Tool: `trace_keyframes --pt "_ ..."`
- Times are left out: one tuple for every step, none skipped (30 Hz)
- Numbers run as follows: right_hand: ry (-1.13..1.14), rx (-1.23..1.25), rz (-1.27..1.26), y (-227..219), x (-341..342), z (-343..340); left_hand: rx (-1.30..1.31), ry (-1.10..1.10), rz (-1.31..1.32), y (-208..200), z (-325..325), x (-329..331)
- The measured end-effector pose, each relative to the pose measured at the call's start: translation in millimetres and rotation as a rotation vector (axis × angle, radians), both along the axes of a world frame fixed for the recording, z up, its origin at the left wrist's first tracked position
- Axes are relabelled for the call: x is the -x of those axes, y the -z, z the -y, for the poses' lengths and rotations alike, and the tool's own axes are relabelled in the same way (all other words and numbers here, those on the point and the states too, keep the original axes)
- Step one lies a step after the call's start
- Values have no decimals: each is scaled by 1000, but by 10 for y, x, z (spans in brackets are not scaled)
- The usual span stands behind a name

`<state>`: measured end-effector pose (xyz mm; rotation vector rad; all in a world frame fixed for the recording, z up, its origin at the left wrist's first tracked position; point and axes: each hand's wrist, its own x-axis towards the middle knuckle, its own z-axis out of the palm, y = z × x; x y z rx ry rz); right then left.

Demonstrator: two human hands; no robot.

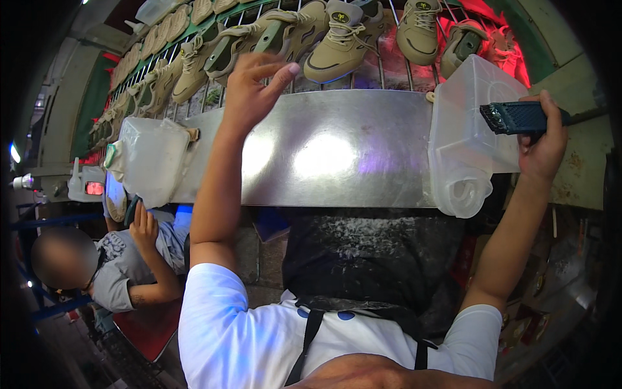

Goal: The person applies a liquid to the base of shoe uppers using a brush and then places the shoes back onto a conveyor rack.

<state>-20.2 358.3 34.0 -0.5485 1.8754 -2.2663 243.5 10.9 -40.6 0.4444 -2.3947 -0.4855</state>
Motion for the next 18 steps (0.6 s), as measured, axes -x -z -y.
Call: trace_keyframes --pt "3 0 1 1 -17 11 279 -37 7 55 201 12" --pt "8 -2 1 -7 -31 13 199 -106 -63 52 376 59" --pt "6 -2 -2 -12 -41 15 94 -107 -259 101 666 78" --pt "11 -7 -11 -24 -42 6 69 -269 -230 127 946 108" --pt "11 -6 -15 -23 -32 10 52 -434 -195 101 1229 105" --pt "29 -12 -15 -26 -27 12 118 -582 -9 53 1507 113" --pt "51 -24 -18 -22 -19 2 -20 -631 158 0 1642 177" --pt "66 -24 -15 -19 -10 5 -61 -615 383 -76 1777 238" --pt "77 -20 -17 -22 -3 10 -102 -594 609 -138 1906 322" --pt "86 -21 -16 -12 -9 23 -146 -568 838 -142 2072 394" --pt "79 -11 -6 1 -24 64 -162 -460 742 23 2396 379" --pt "53 14 20 15 -47 120 -163 -376 651 260 2814 220" --pt "41 26 38 17 -55 133 -172 -272 558 392 3037 99" --pt "91 -26 9 -6 -25 44 -81 -438 712 454 2475 609" --pt "80 -38 6 -32 -26 14 -103 -439 711 361 2346 640" --pt "87 -42 3 -25 -11 4 -123 -443 718 332 2288 617" --pt "93 -46 0 -18 3 -1 -145 -441 669 352 2264 555" --pt "98 -49 -3 -13 6 7 -166 -440 619 380 2244 485"
